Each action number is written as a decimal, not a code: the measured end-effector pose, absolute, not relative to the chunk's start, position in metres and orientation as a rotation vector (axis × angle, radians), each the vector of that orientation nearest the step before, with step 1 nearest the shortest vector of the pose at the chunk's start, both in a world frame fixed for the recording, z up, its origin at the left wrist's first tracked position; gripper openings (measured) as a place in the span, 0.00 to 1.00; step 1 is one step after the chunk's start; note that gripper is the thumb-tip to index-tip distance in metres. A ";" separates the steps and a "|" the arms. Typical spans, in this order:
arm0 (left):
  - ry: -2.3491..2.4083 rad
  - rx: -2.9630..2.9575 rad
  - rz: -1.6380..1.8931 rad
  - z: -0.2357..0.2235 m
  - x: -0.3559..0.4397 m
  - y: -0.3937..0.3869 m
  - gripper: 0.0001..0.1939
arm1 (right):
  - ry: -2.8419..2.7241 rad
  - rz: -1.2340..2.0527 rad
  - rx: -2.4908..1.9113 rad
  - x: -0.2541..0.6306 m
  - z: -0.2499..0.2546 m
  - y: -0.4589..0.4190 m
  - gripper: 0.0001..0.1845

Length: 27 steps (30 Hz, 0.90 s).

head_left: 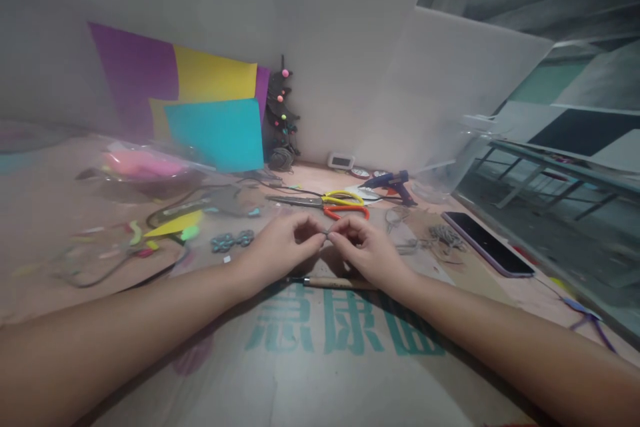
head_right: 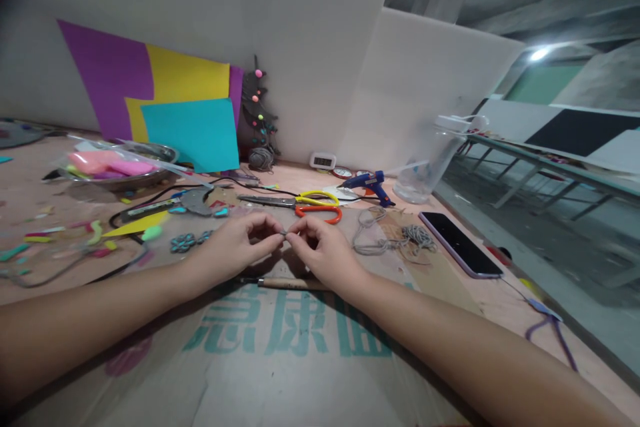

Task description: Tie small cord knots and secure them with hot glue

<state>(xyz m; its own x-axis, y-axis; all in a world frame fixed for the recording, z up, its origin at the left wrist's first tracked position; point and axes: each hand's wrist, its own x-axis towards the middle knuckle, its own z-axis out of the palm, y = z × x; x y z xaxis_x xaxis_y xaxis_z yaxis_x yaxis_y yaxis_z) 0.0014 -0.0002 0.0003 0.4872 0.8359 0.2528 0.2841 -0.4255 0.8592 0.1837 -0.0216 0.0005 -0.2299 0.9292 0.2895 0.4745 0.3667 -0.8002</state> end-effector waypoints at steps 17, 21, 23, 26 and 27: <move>0.943 1.992 0.947 0.004 0.003 -0.001 0.09 | -1.695 0.913 -1.191 0.186 -0.002 -0.016 0.13; 0.943 1.953 0.933 0.003 0.003 -0.001 0.09 | -1.715 0.903 -1.202 0.186 -0.001 -0.016 0.13; 0.934 1.950 0.934 0.002 0.002 0.000 0.10 | -1.722 0.908 -1.199 0.187 -0.001 -0.015 0.13; 0.948 1.957 0.923 0.002 0.002 0.000 0.10 | -1.748 0.885 -1.197 0.186 -0.002 -0.016 0.12; 0.952 1.964 0.920 0.002 0.002 -0.001 0.10 | -1.758 0.874 -1.195 0.186 -0.003 -0.016 0.12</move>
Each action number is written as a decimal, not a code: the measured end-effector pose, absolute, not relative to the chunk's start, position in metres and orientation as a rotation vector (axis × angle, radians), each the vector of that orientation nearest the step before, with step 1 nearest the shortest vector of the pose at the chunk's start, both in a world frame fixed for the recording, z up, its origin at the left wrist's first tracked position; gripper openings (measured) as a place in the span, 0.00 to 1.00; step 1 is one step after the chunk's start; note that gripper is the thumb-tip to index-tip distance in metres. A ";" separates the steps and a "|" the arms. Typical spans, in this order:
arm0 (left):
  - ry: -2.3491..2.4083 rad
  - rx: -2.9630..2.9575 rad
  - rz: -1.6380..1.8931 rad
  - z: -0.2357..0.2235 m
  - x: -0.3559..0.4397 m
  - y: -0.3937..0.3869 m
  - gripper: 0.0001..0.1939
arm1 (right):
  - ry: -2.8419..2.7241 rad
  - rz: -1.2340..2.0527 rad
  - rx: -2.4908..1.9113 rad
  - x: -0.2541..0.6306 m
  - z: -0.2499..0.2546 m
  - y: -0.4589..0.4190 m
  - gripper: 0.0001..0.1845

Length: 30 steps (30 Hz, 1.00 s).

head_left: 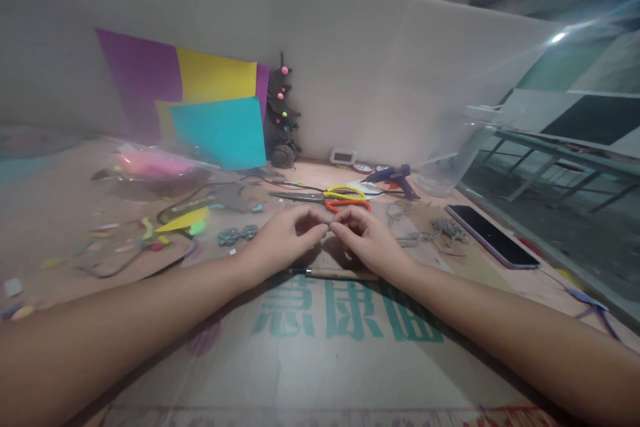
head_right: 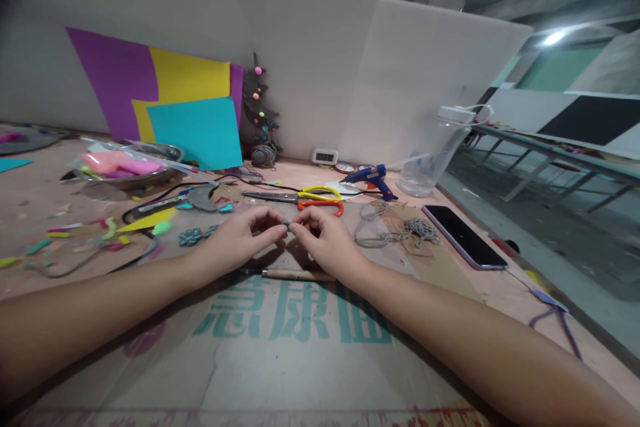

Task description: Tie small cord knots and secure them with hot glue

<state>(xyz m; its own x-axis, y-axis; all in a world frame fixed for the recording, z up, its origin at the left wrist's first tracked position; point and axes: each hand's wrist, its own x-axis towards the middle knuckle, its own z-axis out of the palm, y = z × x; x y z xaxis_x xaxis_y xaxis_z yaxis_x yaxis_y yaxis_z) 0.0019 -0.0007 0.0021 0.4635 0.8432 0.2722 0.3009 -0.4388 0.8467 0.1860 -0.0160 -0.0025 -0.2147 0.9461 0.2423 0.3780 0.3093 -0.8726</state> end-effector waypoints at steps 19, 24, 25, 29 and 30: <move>1.034 1.947 0.967 0.003 0.001 0.001 0.07 | -1.787 0.818 -1.144 0.190 -0.003 -0.014 0.12; 0.996 1.904 0.958 0.002 0.002 0.001 0.06 | -1.844 0.742 -1.162 0.189 -0.004 -0.014 0.09; 0.987 1.895 0.949 0.002 0.002 0.001 0.06 | -1.849 0.724 -1.175 0.189 -0.003 -0.014 0.09; 0.968 1.879 0.917 0.002 0.002 0.000 0.08 | -1.816 0.733 -1.198 0.189 0.000 -0.015 0.08; 0.972 1.872 0.906 0.001 0.002 0.000 0.08 | -1.806 0.740 -1.200 0.189 0.000 -0.014 0.08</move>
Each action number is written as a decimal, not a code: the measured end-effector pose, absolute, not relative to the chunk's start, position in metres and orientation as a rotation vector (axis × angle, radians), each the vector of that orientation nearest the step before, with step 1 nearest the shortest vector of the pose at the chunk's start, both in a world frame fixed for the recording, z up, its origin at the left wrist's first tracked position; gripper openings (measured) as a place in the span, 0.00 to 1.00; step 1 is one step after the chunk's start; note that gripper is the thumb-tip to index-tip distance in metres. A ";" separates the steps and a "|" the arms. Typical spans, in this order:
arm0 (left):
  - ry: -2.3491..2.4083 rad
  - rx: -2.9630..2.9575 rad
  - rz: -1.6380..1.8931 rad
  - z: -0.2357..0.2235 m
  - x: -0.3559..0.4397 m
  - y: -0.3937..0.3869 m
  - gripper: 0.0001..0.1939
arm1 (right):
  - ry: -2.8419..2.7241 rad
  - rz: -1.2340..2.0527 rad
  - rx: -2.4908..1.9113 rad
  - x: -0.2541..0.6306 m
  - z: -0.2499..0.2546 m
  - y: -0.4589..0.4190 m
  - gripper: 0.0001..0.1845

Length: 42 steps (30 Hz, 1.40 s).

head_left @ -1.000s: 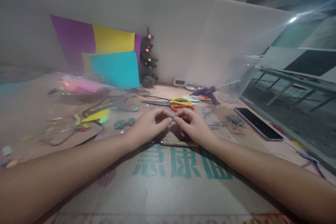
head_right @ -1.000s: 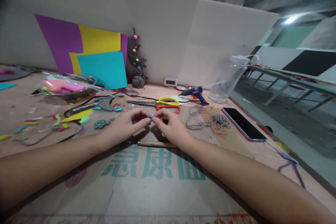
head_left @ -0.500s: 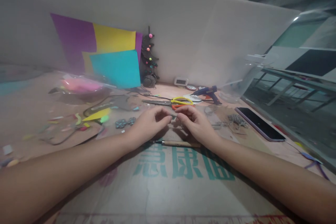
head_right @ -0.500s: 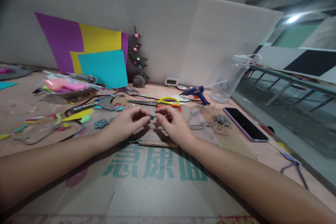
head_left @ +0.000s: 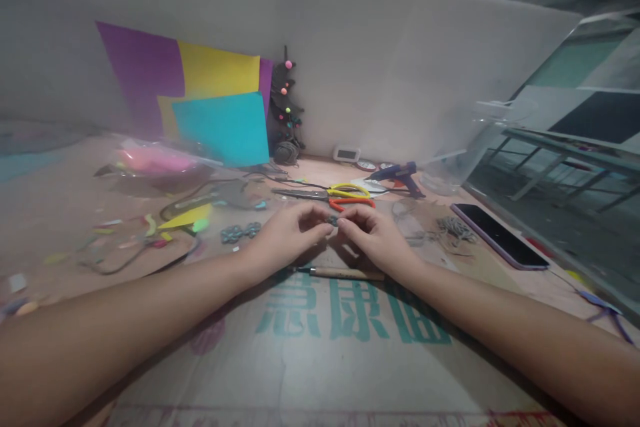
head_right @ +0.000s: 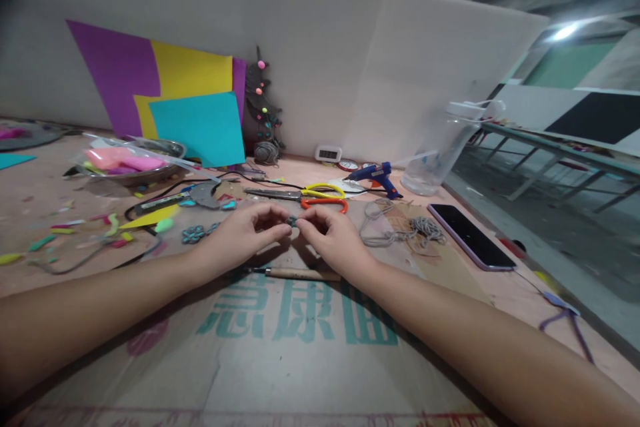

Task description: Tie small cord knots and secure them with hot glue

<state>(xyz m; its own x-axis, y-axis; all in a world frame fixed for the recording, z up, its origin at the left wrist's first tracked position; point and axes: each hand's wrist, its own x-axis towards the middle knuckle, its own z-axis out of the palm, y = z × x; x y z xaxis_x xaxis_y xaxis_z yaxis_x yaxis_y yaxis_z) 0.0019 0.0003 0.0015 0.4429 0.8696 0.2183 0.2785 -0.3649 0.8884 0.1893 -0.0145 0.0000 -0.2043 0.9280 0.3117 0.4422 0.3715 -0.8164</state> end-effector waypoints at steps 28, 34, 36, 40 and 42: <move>0.922 2.009 0.967 -0.002 0.000 0.004 0.07 | -1.808 0.770 -1.209 0.189 -0.002 -0.014 0.10; 0.947 1.939 0.930 -0.003 0.001 0.003 0.09 | -1.808 0.759 -1.203 0.189 -0.002 -0.014 0.10; 0.977 1.967 0.933 -0.001 0.001 0.002 0.09 | -1.833 0.738 -1.207 0.189 -0.003 -0.014 0.09; 1.001 1.976 0.913 0.000 0.001 0.001 0.09 | -1.871 0.720 -1.197 0.189 -0.002 -0.016 0.09; 0.993 1.947 0.919 0.000 0.002 0.002 0.09 | -1.862 0.744 -1.193 0.189 -0.001 -0.016 0.10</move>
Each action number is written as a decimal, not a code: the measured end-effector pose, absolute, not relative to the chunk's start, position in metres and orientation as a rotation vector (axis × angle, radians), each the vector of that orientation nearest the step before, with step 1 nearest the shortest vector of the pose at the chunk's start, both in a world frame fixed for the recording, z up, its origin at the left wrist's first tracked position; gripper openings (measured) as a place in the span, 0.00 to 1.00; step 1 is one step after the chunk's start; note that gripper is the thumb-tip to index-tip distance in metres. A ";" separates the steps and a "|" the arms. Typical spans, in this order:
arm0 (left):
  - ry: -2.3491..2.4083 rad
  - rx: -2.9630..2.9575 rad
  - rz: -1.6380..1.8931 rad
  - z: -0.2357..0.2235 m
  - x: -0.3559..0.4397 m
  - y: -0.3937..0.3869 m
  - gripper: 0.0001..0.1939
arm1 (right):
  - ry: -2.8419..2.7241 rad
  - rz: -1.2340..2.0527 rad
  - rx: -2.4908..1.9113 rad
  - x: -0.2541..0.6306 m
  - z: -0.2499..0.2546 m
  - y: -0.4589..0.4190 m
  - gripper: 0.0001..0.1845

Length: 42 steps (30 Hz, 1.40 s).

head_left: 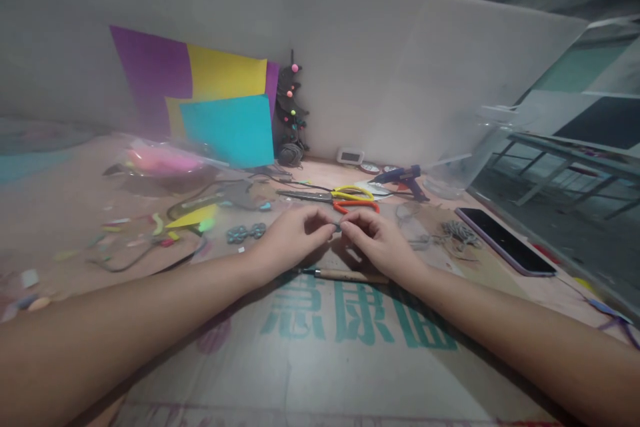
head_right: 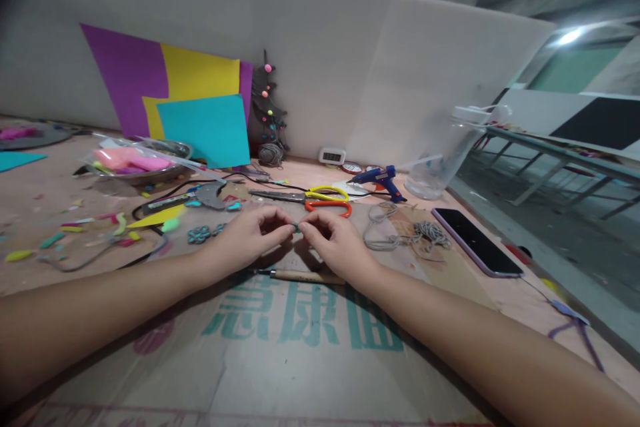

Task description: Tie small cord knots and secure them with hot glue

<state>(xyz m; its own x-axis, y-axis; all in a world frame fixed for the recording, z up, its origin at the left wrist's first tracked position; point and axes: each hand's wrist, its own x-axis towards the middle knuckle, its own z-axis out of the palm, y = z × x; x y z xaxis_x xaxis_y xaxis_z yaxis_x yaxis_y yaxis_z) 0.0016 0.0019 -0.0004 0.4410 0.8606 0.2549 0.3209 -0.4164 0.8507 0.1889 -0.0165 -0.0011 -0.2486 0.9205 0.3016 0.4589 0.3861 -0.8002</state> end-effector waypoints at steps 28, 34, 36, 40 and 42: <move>0.999 1.947 0.941 -0.001 0.001 0.002 0.09 | -1.796 0.801 -1.180 0.188 -0.001 -0.016 0.12; 0.933 1.899 0.871 0.002 0.001 -0.001 0.10 | -1.806 0.744 -1.195 0.189 0.000 -0.016 0.10; 0.913 1.896 0.873 0.002 0.001 0.000 0.12 | -1.798 0.737 -1.206 0.188 0.001 -0.017 0.11; 0.911 1.894 0.888 0.000 0.001 0.001 0.15 | -1.796 0.750 -1.207 0.187 0.003 -0.018 0.12; 0.923 1.886 0.875 -0.001 0.001 0.001 0.13 | -1.795 0.759 -1.201 0.187 0.002 -0.018 0.12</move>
